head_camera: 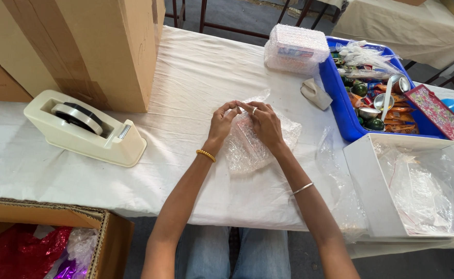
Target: The person wraps a small rectangular item in bubble wrap on a white table. They fold the bubble wrap around the item, smooth it, and secure it with tape from a dispenser. The wrapped item is then placed into a blue tray.
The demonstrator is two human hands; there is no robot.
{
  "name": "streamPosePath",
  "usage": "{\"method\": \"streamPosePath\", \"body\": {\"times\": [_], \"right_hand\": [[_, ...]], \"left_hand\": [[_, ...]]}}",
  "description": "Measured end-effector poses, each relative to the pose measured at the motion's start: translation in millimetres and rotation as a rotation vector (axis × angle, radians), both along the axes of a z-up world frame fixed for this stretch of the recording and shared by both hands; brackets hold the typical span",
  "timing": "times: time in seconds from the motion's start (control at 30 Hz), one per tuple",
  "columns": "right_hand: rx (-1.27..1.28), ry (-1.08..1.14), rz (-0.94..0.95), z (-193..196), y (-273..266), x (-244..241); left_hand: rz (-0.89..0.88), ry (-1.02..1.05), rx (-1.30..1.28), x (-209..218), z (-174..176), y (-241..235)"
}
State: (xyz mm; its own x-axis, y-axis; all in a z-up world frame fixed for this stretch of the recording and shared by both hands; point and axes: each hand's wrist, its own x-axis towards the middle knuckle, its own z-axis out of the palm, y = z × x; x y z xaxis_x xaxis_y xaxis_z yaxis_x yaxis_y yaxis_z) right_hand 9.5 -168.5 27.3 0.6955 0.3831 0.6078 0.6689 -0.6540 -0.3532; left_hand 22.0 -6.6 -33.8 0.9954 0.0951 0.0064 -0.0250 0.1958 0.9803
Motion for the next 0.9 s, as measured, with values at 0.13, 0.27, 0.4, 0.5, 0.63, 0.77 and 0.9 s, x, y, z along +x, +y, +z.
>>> {"method": "streamPosePath", "body": {"times": [0.13, 0.27, 0.4, 0.5, 0.63, 0.77, 0.9], "right_hand": [[-0.047, 0.053, -0.058, 0, 2, -1], [-0.054, 0.076, -0.078, 7, 6, -6], [-0.085, 0.032, -0.083, 6, 8, -6], [-0.11, 0.02, -0.104, 23, 15, -19], [-0.083, -0.032, -0.087, -11, 0, 3], [-0.079, -0.123, -0.061, 7, 7, -8], [-0.056, -0.114, -0.114, 18, 10, -19]], "left_hand": [[-0.021, -0.135, -0.091, 4, 0, 8], [0.02, -0.08, -0.016, 10, -5, 10], [-0.049, -0.11, -0.123, 21, -19, 12], [-0.072, -0.11, -0.144, 19, -16, 13], [-0.003, -0.112, 0.085, -2, 21, 13], [0.193, -0.192, 0.626, -25, 51, 14], [0.621, -0.464, 1.129, -30, 51, 14]]}}
